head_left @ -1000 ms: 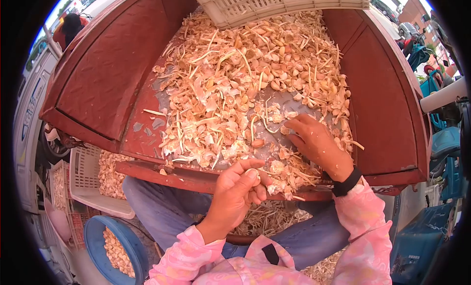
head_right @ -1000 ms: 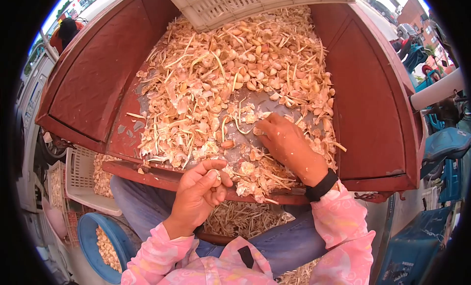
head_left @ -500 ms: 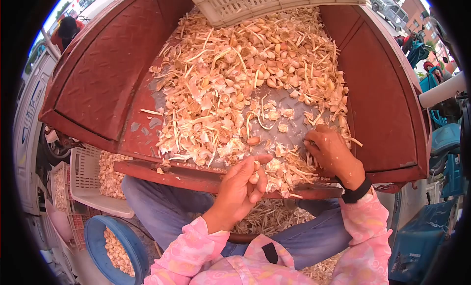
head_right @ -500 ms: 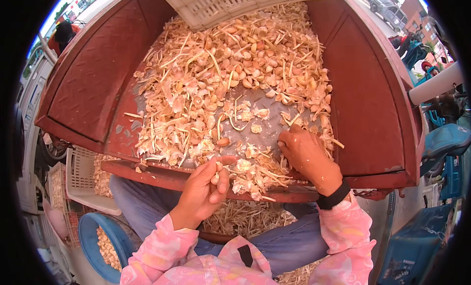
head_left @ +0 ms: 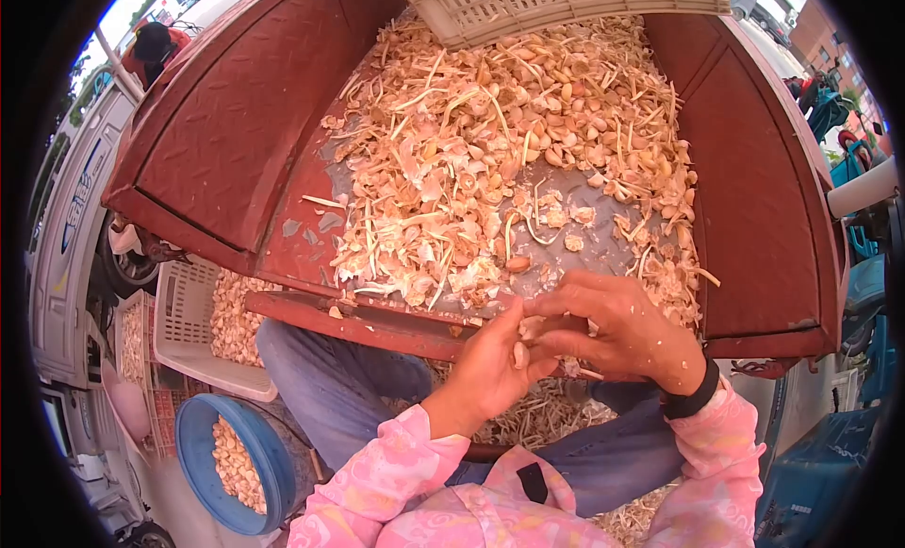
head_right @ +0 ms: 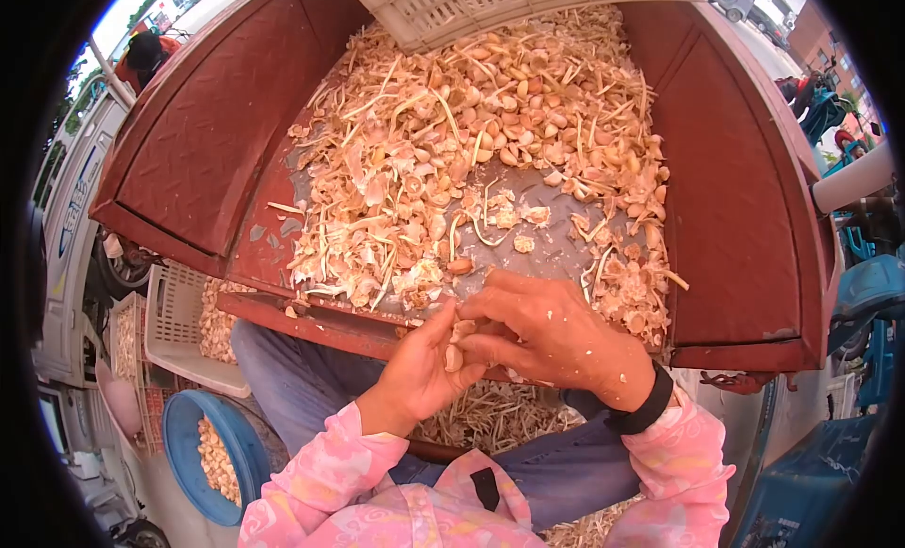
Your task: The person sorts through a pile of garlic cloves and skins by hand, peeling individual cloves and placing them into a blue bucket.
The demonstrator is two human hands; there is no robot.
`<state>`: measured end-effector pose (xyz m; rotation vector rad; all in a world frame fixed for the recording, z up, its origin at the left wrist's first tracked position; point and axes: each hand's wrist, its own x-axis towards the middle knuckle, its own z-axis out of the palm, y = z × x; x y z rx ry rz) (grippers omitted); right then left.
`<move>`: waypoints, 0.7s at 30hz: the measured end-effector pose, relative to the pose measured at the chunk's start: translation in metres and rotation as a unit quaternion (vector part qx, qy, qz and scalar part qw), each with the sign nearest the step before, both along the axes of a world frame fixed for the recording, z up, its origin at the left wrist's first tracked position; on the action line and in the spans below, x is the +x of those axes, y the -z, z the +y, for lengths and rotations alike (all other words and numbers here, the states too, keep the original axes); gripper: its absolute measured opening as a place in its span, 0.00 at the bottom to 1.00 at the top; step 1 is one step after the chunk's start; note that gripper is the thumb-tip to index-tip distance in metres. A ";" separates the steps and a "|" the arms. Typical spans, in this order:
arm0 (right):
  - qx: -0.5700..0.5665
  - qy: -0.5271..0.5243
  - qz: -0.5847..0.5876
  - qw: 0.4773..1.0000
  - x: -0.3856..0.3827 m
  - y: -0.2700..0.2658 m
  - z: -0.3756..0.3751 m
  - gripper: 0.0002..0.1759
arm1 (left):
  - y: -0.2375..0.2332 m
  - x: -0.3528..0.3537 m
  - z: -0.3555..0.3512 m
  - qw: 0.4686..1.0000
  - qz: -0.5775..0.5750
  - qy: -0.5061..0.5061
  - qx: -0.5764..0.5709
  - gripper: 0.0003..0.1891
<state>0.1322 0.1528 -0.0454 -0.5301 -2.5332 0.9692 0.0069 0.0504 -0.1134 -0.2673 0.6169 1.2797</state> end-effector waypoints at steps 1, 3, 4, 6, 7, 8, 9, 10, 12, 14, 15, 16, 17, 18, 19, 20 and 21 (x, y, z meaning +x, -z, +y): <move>0.021 -0.039 0.015 0.999 -0.004 0.006 0.000 0.08 | 0.000 -0.003 -0.004 1.000 -0.008 0.009 0.025 0.19; 0.030 0.063 0.024 0.997 -0.004 0.023 0.023 0.08 | 0.001 -0.022 -0.022 0.996 -0.024 0.024 0.077 0.18; 0.033 0.111 0.029 0.993 -0.004 0.030 0.035 0.09 | -0.007 -0.040 -0.033 0.993 -0.066 -0.007 0.095 0.17; 0.065 0.083 0.015 0.994 -0.009 0.033 0.042 0.09 | -0.035 -0.089 -0.061 0.982 0.023 -0.136 0.132 0.16; 0.083 0.070 0.010 0.994 -0.015 0.033 0.039 0.09 | -0.045 -0.118 -0.077 0.959 0.097 -0.228 0.139 0.16; 0.099 0.060 0.006 0.993 -0.021 0.035 0.033 0.09 | -0.044 -0.154 -0.095 0.922 0.191 -0.311 0.132 0.15; 0.109 0.059 0.002 0.992 -0.027 0.035 0.026 0.07 | -0.033 -0.200 -0.122 0.887 0.295 -0.305 0.183 0.16; 0.100 0.049 -0.014 0.994 -0.029 0.041 0.026 0.06 | -0.033 -0.226 -0.132 0.825 0.427 -0.364 0.071 0.17; 0.082 0.026 -0.048 0.995 -0.033 0.056 0.028 0.04 | -0.023 -0.265 -0.150 0.647 0.661 -0.370 -0.083 0.19; 0.065 0.019 -0.003 0.998 -0.034 0.055 0.030 0.03 | -0.006 -0.288 -0.161 0.436 0.845 -0.266 -0.159 0.20; 0.056 0.016 0.018 0.998 -0.035 0.054 0.031 0.02 | -0.017 -0.267 -0.151 0.390 0.873 -0.250 -0.152 0.19; 0.036 0.025 0.012 0.999 -0.036 0.048 0.027 0.02 | -0.027 -0.230 -0.132 0.481 0.835 -0.250 -0.091 0.18; 0.017 0.031 0.003 0.999 -0.037 0.036 0.018 0.02 | -0.039 -0.186 -0.109 0.567 0.785 -0.250 -0.031 0.18; -0.004 0.035 -0.006 0.999 -0.038 0.027 0.010 0.02 | -0.053 -0.140 -0.087 0.591 0.788 -0.173 0.004 0.19; -0.008 0.017 0.012 1.000 -0.040 0.023 0.003 0.03 | -0.055 -0.102 -0.068 0.669 0.733 -0.107 0.067 0.20; 0.004 0.010 0.013 1.000 -0.041 0.018 -0.002 0.03 | -0.038 -0.079 -0.048 0.631 0.762 -0.046 0.136 0.22; 0.015 0.005 0.016 1.000 -0.041 0.013 -0.006 0.03 | -0.023 -0.059 -0.030 0.575 0.797 -0.024 0.186 0.20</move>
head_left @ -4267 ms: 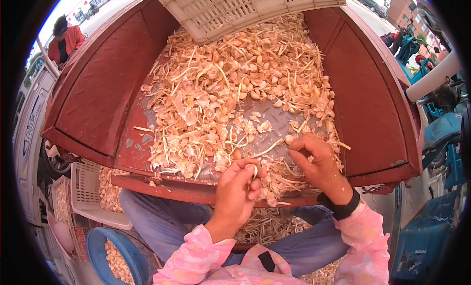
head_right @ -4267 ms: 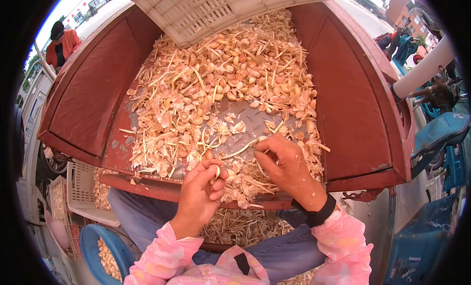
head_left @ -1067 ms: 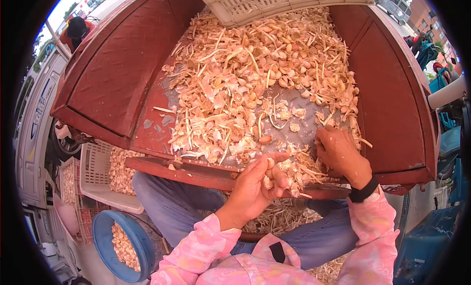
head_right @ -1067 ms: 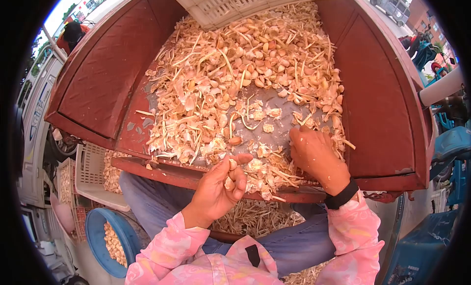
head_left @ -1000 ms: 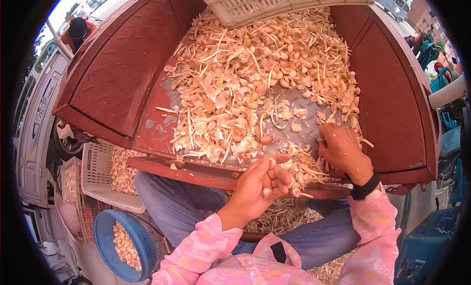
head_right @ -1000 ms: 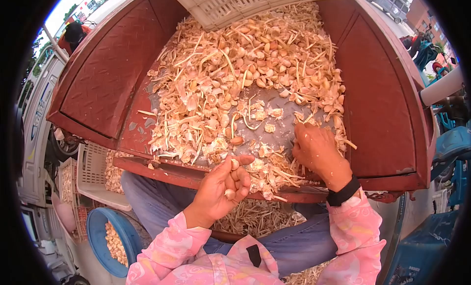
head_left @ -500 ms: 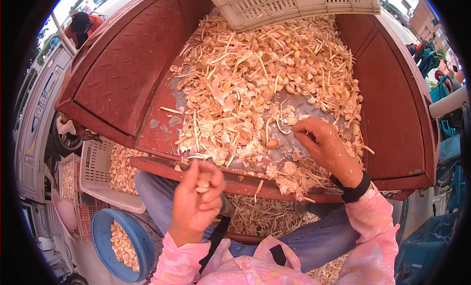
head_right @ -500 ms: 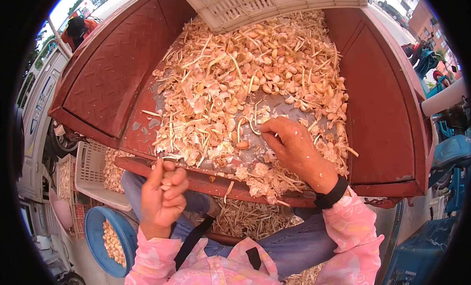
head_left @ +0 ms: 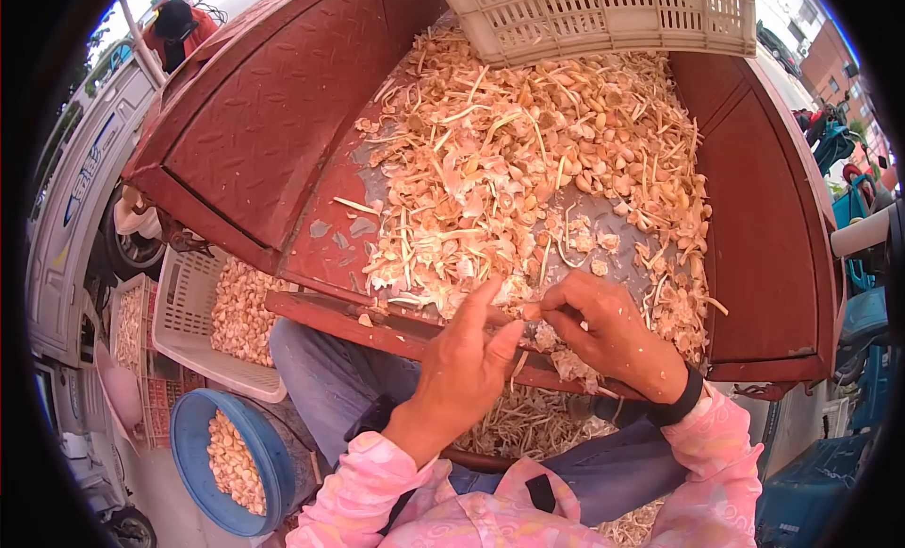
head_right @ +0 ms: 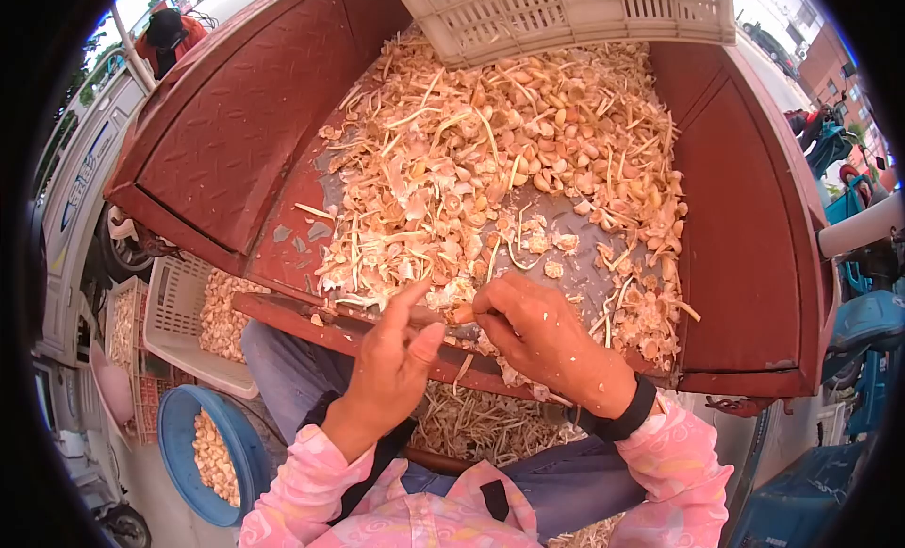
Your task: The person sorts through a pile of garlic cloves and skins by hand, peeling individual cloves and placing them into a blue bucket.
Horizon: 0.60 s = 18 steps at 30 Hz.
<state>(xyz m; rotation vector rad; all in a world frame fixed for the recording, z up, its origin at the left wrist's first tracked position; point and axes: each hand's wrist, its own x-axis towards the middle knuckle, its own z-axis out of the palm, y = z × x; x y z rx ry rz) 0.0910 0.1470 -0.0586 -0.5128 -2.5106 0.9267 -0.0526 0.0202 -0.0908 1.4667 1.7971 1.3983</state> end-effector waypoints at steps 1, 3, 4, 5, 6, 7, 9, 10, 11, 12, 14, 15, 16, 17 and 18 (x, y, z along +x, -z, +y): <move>0.011 -0.003 0.003 1.000 0.000 -0.003 -0.001 0.03 | 0.011 0.017 0.014 0.998 -0.051 0.026 -0.006 0.17; 0.019 0.000 0.015 1.000 0.005 -0.006 0.002 0.05 | 0.016 0.035 0.030 0.989 -0.146 0.034 0.011 0.10; 0.005 0.005 0.017 1.000 0.009 -0.009 0.004 0.05 | 0.015 0.038 0.035 0.987 -0.159 0.030 0.006 0.10; -0.010 0.010 0.018 1.000 0.012 -0.010 0.005 0.05 | 0.014 0.041 0.039 0.985 -0.173 0.026 0.002 0.09; -0.089 0.037 0.030 0.995 0.015 -0.006 0.005 0.05 | 0.018 0.047 0.046 0.968 -0.242 0.009 0.062 0.12; -0.102 0.020 0.028 0.994 0.016 -0.008 0.003 0.05 | 0.021 0.046 0.049 0.920 -0.389 0.014 0.040 0.13; -0.124 -0.016 0.028 0.992 0.014 -0.015 0.002 0.05 | 0.017 0.036 0.053 0.762 -0.647 0.024 -0.001 0.14; -0.132 0.003 -0.033 0.991 0.015 -0.014 0.006 0.04 | 0.011 0.032 0.051 0.755 -0.656 0.021 -0.012 0.15; -0.064 0.028 -0.045 0.997 0.014 -0.007 0.015 0.05 | 0.009 0.028 0.049 0.745 -0.666 0.036 -0.019 0.15; 0.002 0.053 -0.054 0.997 0.011 0.004 0.029 0.06 | 0.007 0.023 0.045 0.735 -0.675 0.049 -0.027 0.15; 0.077 0.111 -0.094 0.986 -0.005 0.004 0.043 0.09 | 0.001 0.016 0.037 0.741 -0.666 0.066 -0.041 0.15; 0.098 0.081 -0.095 0.987 -0.016 0.006 0.050 0.07 | 0.002 0.013 0.034 0.740 -0.669 0.065 -0.033 0.15; 0.119 0.052 -0.098 0.987 -0.026 0.013 0.058 0.06 | 0.006 0.011 0.032 0.737 -0.672 0.066 -0.025 0.14; 0.143 0.022 -0.101 0.984 -0.034 0.020 0.064 0.05 | 0.008 0.009 0.031 0.734 -0.676 0.067 -0.015 0.14; 0.125 -0.021 -0.129 0.983 -0.038 0.025 0.065 0.04 | 0.007 0.008 0.027 0.739 -0.671 0.054 -0.035 0.13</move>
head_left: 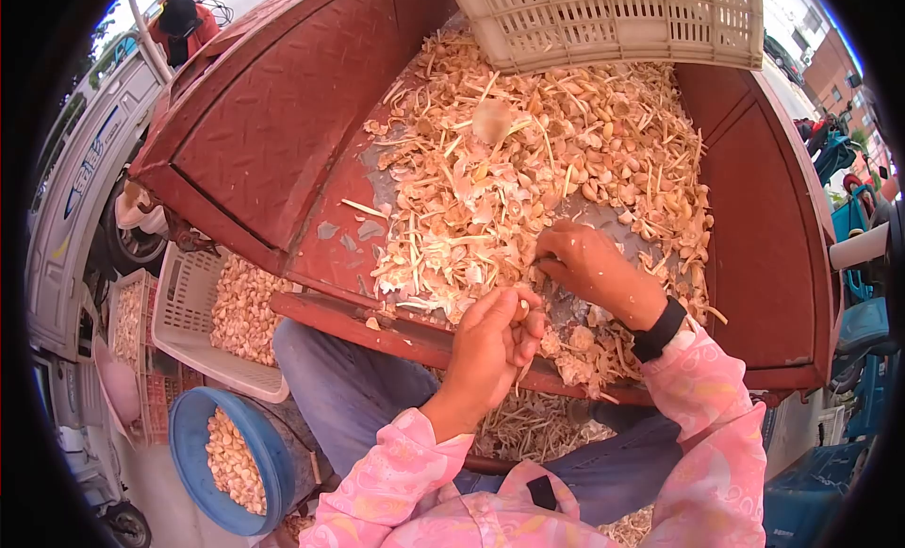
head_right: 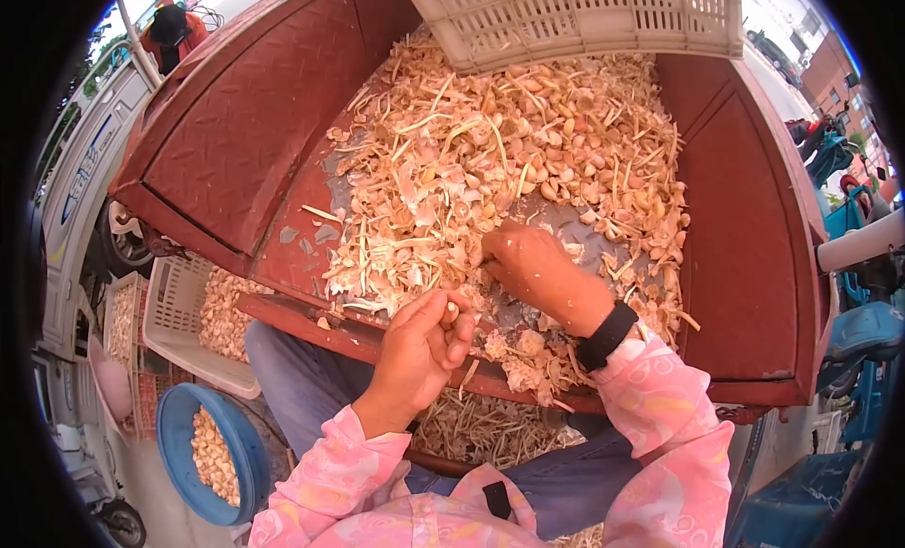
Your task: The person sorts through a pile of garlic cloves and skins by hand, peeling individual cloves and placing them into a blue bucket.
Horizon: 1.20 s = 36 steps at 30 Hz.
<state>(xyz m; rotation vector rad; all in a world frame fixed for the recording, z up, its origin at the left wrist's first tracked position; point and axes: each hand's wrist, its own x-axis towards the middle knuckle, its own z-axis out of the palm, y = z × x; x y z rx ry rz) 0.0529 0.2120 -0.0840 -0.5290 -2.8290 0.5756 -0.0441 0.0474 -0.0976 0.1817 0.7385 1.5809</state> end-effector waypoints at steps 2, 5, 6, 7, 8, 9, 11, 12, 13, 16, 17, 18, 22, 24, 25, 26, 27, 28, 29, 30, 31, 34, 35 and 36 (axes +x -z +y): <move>0.016 -0.003 -0.045 0.999 0.001 0.006 0.000 0.04 | -0.005 -0.003 -0.007 0.999 0.015 0.004 -0.045 0.11; -0.026 0.013 -0.063 0.998 0.010 0.006 -0.003 0.05 | -0.006 -0.006 -0.012 0.997 0.053 0.017 -0.055 0.10; -0.029 0.020 -0.049 0.998 0.015 0.002 -0.007 0.05 | -0.005 -0.006 -0.012 0.997 0.047 0.023 -0.055 0.10; -0.032 0.026 -0.034 0.999 0.021 0.000 -0.008 0.05 | -0.004 -0.005 -0.012 0.997 0.041 0.028 -0.053 0.10; -0.032 0.016 -0.039 0.999 0.027 -0.001 -0.007 0.05 | -0.002 -0.004 -0.012 0.997 0.034 0.034 -0.052 0.11; -0.033 0.006 -0.043 0.999 0.033 -0.002 -0.006 0.05 | 0.001 -0.002 -0.012 0.998 0.038 0.037 -0.041 0.11; -0.054 0.007 -0.045 0.998 0.040 -0.002 -0.009 0.05 | 0.009 0.000 -0.011 0.998 0.049 0.044 -0.018 0.12; -0.070 0.017 -0.041 0.997 0.041 -0.003 -0.010 0.05 | 0.007 0.003 -0.011 0.997 0.051 0.042 -0.038 0.13; -0.085 0.026 -0.037 0.995 0.040 -0.006 -0.012 0.06 | 0.004 0.007 -0.010 0.996 0.054 0.039 -0.056 0.13; -0.188 -0.008 -0.009 0.982 0.026 -0.036 -0.035 0.07 | 0.001 0.010 -0.002 0.995 -0.055 0.056 -0.065 0.14; -0.213 -0.035 -0.021 0.976 0.021 -0.046 -0.041 0.08 | 0.002 0.010 0.000 0.990 -0.109 0.069 -0.065 0.15; -0.185 -0.024 0.011 0.982 0.016 -0.047 -0.039 0.10 | 0.004 0.010 0.002 0.985 -0.146 0.056 -0.076 0.14; 0.004 0.059 0.161 0.985 -0.016 -0.035 0.027 0.16 | 0.003 -0.013 -0.001 0.971 -0.219 0.064 -0.064 0.12; 0.121 0.092 0.162 0.975 -0.029 -0.016 0.083 0.20 | -0.019 -0.038 -0.020 0.983 -0.173 0.061 -0.020 0.12; 0.164 0.095 0.160 0.969 -0.033 -0.008 0.110 0.22 | -0.039 -0.053 -0.034 0.987 -0.152 0.037 -0.020 0.11; 0.204 0.097 0.154 0.962 -0.036 -0.002 0.131 0.24 | -0.051 -0.070 -0.051 0.993 -0.117 0.004 0.009 0.12; 0.219 0.105 0.128 0.962 -0.040 0.000 0.142 0.25 | -0.055 -0.090 -0.070 0.994 -0.095 -0.037 0.047 0.12; 0.233 0.113 0.100 0.961 -0.042 0.004 0.152 0.26 | -0.058 -0.107 -0.089 0.991 -0.043 -0.112 0.056 0.12; 0.248 0.118 0.070 0.959 -0.040 0.010 0.156 0.28 | -0.058 -0.125 -0.107 0.977 0.024 -0.207 0.036 0.11; 0.197 0.136 0.036 0.970 -0.044 0.000 0.143 0.28 | -0.052 -0.148 -0.126 0.960 0.087 -0.267 0.023 0.10; 0.159 0.121 0.015 0.980 -0.041 0.009 0.138 0.27 | -0.043 -0.172 -0.143 0.946 0.104 -0.306 -0.006 0.10; 0.108 0.098 -0.048 0.988 -0.030 0.021 0.120 0.22 | -0.006 -0.235 -0.180 0.927 0.093 -0.355 -0.079 0.10; 0.099 0.082 -0.049 0.991 -0.025 0.022 0.111 0.21 | 0.008 -0.249 -0.188 0.923 0.079 -0.361 -0.104 0.11; 0.087 0.068 -0.049 0.993 -0.019 0.021 0.101 0.20 | 0.020 -0.260 -0.193 0.926 0.055 -0.354 -0.117 0.12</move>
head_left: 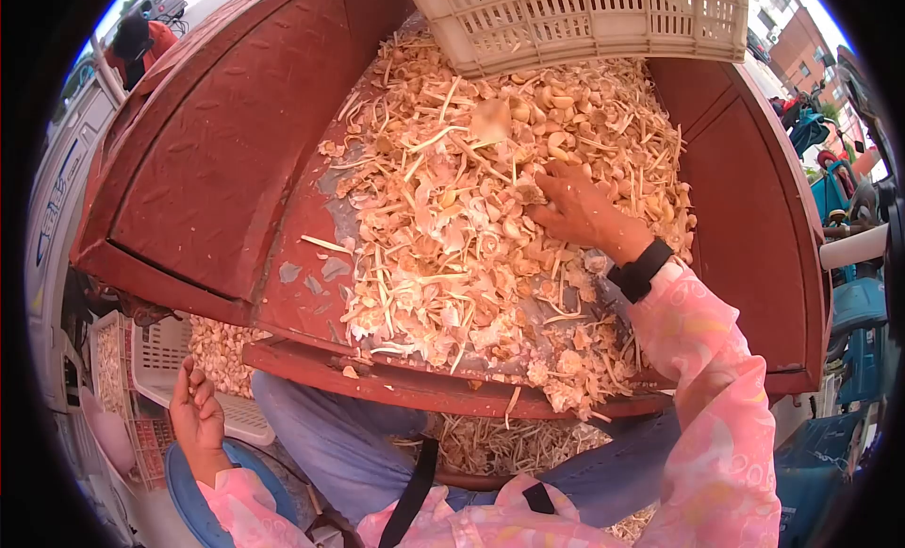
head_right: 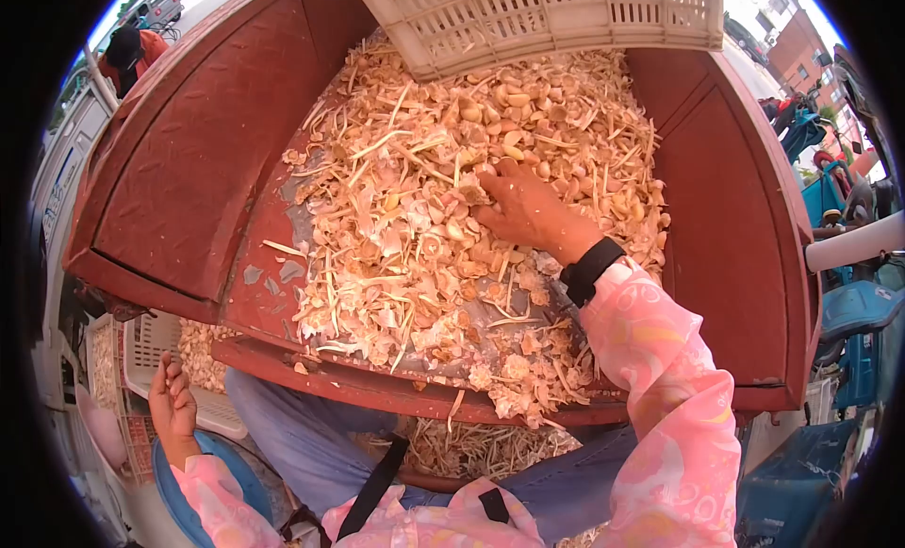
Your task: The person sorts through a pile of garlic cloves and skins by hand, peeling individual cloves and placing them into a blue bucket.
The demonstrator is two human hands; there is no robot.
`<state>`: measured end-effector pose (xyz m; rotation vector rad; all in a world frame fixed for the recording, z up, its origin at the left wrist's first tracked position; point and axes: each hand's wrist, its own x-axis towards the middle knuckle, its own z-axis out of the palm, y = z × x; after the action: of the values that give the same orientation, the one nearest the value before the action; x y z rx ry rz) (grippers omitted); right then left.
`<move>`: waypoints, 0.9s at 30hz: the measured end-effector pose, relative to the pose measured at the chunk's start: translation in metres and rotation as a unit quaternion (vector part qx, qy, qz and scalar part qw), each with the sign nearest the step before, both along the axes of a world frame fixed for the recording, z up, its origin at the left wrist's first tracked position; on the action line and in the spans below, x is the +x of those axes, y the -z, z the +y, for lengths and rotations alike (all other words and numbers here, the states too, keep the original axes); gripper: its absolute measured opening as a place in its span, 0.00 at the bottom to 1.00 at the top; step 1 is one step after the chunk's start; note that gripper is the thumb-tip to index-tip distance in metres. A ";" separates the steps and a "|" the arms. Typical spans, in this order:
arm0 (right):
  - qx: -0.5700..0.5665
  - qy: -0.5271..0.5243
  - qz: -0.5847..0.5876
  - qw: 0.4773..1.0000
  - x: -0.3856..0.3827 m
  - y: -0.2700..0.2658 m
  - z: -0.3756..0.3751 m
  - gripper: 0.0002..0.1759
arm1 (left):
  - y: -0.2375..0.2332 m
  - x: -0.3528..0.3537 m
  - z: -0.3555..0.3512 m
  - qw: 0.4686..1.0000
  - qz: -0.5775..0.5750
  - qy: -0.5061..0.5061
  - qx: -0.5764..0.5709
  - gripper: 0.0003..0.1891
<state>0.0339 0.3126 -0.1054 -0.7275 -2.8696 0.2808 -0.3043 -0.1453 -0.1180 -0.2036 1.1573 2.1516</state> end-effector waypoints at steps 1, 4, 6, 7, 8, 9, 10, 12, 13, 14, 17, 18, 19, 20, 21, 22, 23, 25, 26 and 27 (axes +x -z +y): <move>-0.012 -0.013 -0.001 1.000 0.006 -0.004 -0.012 0.19 | 0.012 -0.009 -0.003 1.000 -0.028 0.004 -0.003 0.12; -0.070 -0.027 -0.005 0.997 0.034 -0.023 -0.044 0.21 | 0.046 -0.023 -0.010 0.995 -0.097 0.007 -0.008 0.14; -0.065 -0.024 0.015 0.997 0.057 -0.021 -0.058 0.22 | 0.063 -0.030 -0.013 0.992 -0.122 0.003 -0.024 0.14; -0.027 -0.001 0.029 0.999 0.065 -0.023 -0.068 0.21 | 0.072 -0.035 -0.016 0.992 -0.126 0.006 -0.030 0.13; 0.012 0.021 0.044 0.999 0.071 -0.031 -0.079 0.19 | 0.081 -0.041 -0.021 0.991 -0.129 0.008 -0.037 0.13; 0.051 0.044 0.060 0.996 0.076 -0.037 -0.087 0.18 | 0.084 -0.042 -0.022 0.990 -0.132 0.010 -0.043 0.12; 0.061 0.031 0.118 0.991 0.080 -0.041 -0.092 0.13 | 0.086 -0.043 -0.023 0.991 -0.113 0.008 -0.069 0.13; -0.064 0.034 0.082 0.994 0.085 -0.052 -0.106 0.09 | 0.086 -0.045 -0.025 0.990 -0.072 0.001 -0.119 0.14; -0.127 0.034 0.065 0.989 0.086 -0.052 -0.113 0.08 | 0.087 -0.048 -0.027 0.988 -0.067 -0.006 -0.136 0.14; -0.088 -0.003 0.093 0.992 0.084 -0.046 -0.120 0.06 | 0.090 -0.052 -0.030 0.986 -0.060 -0.012 -0.153 0.15; -0.092 0.009 0.063 0.994 0.082 -0.029 -0.129 0.07 | 0.093 -0.050 -0.035 0.968 0.027 0.026 -0.248 0.16; -0.040 0.002 0.057 0.998 0.084 -0.019 -0.129 0.09 | 0.092 -0.048 -0.036 0.955 0.068 0.047 -0.286 0.16; -0.038 0.005 0.043 0.998 0.084 -0.021 -0.131 0.09 | 0.078 -0.032 -0.025 0.923 0.115 0.045 -0.365 0.16; -0.036 0.008 0.030 0.999 0.082 -0.024 -0.135 0.08 | 0.065 -0.012 -0.013 0.881 0.161 0.044 -0.442 0.16; -0.035 0.014 0.016 0.999 0.083 -0.025 -0.139 0.07 | 0.055 0.000 -0.004 0.831 0.205 0.044 -0.515 0.16; -0.044 0.018 0.006 0.999 0.086 -0.026 -0.141 0.07 | 0.070 -0.007 -0.012 0.802 0.386 0.012 -0.456 0.13; -0.051 0.021 -0.006 0.998 0.090 -0.028 -0.142 0.06 | 0.068 -0.005 -0.012 0.818 0.410 -0.002 -0.404 0.13; -0.074 0.028 0.008 0.997 0.097 -0.028 -0.142 0.06 | -0.001 0.067 0.030 0.843 0.449 -0.033 -0.297 0.11; -0.091 0.031 0.035 0.995 0.101 -0.025 -0.140 0.06 | -0.025 0.101 0.050 0.846 0.469 0.029 -0.251 0.11; -0.109 0.033 0.062 0.992 0.104 -0.024 -0.139 0.06 | -0.046 0.136 0.070 0.844 0.487 0.091 -0.206 0.10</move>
<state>0.1377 0.1738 -0.0817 -0.8091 -2.7186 0.6157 -0.1682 -0.0752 -0.0722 0.8939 2.0858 1.7830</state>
